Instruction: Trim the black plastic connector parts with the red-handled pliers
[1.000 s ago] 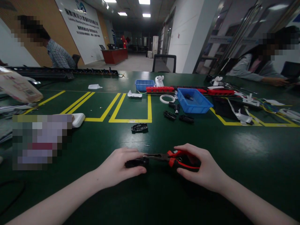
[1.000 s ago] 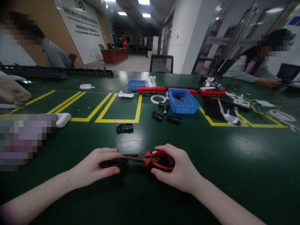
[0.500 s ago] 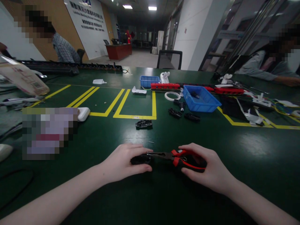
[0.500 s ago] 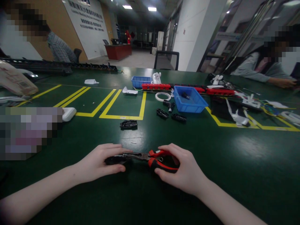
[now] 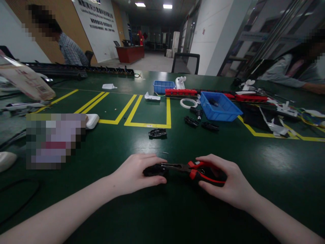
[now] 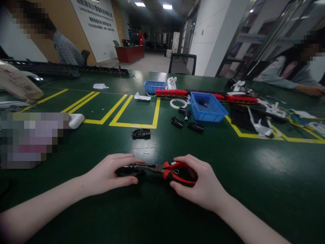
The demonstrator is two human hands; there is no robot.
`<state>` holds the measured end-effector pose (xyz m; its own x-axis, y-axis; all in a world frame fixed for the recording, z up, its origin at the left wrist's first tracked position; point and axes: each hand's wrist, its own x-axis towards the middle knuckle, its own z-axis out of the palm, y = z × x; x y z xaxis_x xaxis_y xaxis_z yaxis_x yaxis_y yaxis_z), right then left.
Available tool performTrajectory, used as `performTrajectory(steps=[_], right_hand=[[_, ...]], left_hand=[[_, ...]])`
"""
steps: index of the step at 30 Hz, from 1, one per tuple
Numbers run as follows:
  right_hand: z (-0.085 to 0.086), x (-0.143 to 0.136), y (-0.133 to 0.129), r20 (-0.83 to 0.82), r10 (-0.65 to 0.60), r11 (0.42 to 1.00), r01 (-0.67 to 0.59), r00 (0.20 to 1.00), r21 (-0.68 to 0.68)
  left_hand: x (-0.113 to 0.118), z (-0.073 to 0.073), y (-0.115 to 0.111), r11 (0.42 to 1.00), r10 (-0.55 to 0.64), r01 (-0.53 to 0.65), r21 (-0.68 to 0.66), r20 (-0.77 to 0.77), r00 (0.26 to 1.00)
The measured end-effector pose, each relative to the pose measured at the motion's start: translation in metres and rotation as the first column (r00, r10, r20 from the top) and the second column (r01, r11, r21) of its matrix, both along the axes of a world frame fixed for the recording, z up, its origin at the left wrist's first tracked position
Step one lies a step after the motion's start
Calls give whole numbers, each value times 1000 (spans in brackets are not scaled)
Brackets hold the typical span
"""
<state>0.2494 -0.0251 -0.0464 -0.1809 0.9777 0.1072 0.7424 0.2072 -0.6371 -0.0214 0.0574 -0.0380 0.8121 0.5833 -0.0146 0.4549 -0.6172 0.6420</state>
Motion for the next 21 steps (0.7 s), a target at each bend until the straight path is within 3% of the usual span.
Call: performTrajectory(steps=[21], right_hand=[[1,-2,0,-41,-45,999,45,998,4]], left_hand=[[0,1,-1,1000,-13,13,-1,0,1000]])
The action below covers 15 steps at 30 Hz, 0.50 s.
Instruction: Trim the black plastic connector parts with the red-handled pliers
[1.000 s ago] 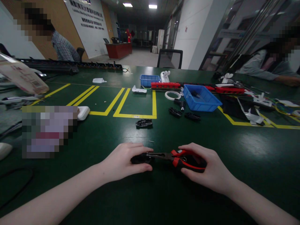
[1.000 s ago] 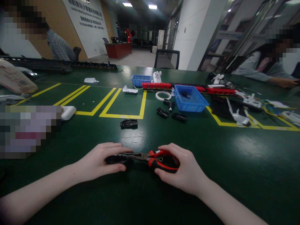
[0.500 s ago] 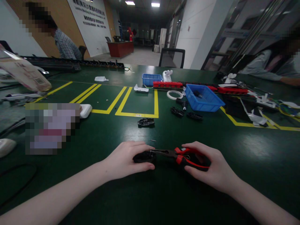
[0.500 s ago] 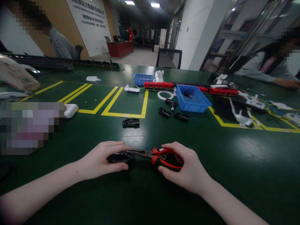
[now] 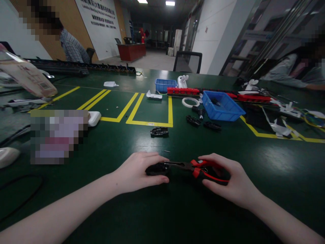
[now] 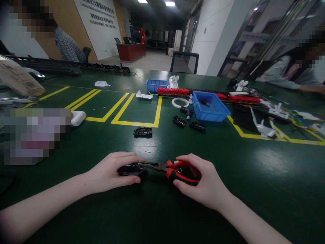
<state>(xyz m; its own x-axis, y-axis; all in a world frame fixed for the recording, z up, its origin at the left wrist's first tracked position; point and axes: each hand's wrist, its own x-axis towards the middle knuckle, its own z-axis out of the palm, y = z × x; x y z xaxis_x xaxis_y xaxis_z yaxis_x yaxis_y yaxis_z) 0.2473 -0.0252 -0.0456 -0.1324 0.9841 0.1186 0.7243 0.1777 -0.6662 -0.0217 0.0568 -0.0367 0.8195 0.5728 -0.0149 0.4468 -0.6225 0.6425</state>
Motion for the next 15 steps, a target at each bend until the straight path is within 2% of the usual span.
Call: performTrajectory(steps=[15], right_hand=[[0,-2,0,-3,19,1000,-19,1000,-7]], left_hand=[[1,0,0,1000,5,-5,14,-4,1000]])
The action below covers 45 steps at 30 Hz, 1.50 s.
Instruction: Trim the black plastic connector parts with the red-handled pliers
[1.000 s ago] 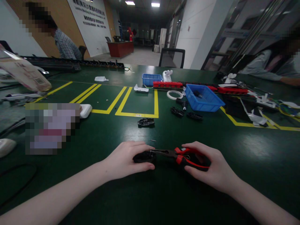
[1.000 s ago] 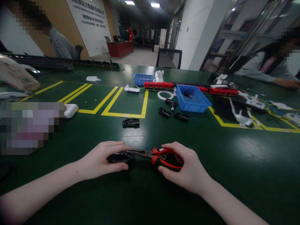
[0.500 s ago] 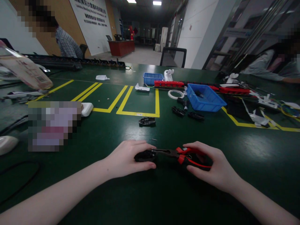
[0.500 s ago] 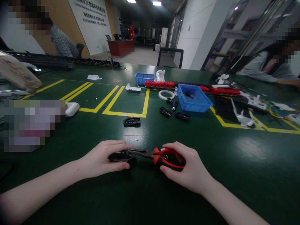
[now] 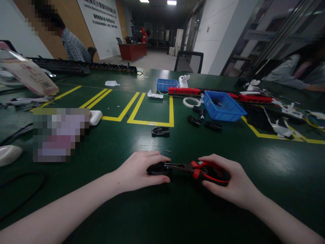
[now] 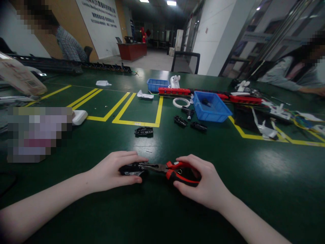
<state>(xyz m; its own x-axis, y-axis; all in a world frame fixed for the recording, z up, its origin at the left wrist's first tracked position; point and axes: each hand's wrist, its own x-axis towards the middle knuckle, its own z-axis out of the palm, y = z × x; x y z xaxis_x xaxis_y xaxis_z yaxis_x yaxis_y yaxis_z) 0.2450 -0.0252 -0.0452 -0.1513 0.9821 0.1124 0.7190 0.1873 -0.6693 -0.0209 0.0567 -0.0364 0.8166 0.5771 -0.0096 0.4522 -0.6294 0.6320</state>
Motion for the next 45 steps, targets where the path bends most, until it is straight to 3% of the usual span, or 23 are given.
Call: performTrajectory(steps=[8,12,17,28,37,45], right_hand=[[1,-2,-1,0,-17,1000,17,1000,-14],[5,-1,0,53,59,996,-56,997,-67],[11,-2,1,148,97,994,-88,984,-69],[3,0,1,365,83,989,-122,927,83],[-3,3,2,426,72,945,-198,902,260],[1,-1,1,340,85,990,-119,937,80]], left_hand=[[-1,0,0,1000,-1,1,-15,1,1000],[-1,-1,0,999,-27,27,-26,-8,1000],[-1,-5,-1,998,25,-27,-55,-20,999],[3,4,-5,990,114,-124,-72,-132,985],[4,4,-4,994,73,-84,-64,-162,984],[2,-4,-3,995,89,-81,52,-170,981]])
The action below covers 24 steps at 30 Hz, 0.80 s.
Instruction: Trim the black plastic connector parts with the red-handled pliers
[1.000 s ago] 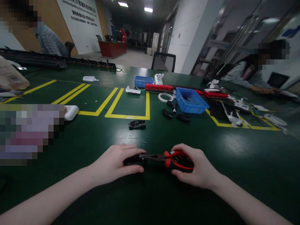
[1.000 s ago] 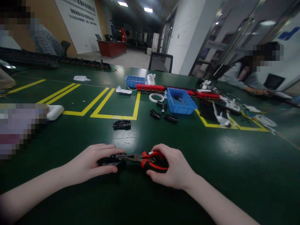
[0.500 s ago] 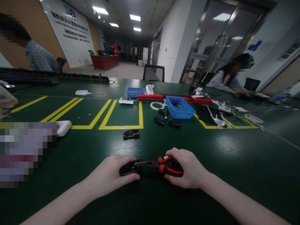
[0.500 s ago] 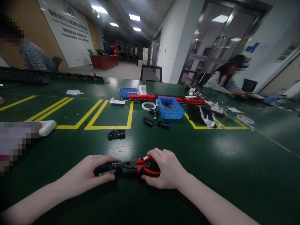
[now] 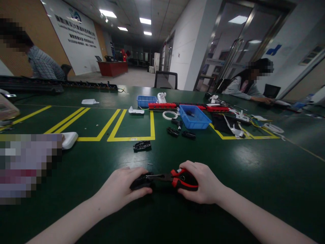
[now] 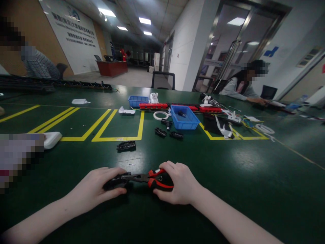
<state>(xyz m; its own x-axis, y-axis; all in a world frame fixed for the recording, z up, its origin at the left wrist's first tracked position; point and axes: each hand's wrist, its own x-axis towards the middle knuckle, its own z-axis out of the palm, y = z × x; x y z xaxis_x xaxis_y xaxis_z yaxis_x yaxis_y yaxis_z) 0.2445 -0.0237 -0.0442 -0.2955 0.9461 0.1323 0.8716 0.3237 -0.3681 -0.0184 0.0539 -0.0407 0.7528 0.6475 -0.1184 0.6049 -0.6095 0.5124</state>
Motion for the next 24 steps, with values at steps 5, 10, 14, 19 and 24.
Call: performTrajectory(steps=[5,10,14,19,24], right_hand=[[0,-1,0,-26,-7,999,6,1000,-40],[-5,1,-3,50,12,997,-16,999,74],[-7,1,-3,45,11,998,-14,999,67],[-5,2,-1,19,20,999,-21,1000,24],[-5,7,-1,118,68,986,-85,991,146]], left_hand=[[1,4,0,1000,-2,2,-21,8,1000],[1,13,3,994,-55,55,-89,10,998],[0,13,4,992,-49,51,-116,22,999],[0,5,4,998,-59,59,-3,32,998],[-4,-2,9,974,-210,207,92,30,977]])
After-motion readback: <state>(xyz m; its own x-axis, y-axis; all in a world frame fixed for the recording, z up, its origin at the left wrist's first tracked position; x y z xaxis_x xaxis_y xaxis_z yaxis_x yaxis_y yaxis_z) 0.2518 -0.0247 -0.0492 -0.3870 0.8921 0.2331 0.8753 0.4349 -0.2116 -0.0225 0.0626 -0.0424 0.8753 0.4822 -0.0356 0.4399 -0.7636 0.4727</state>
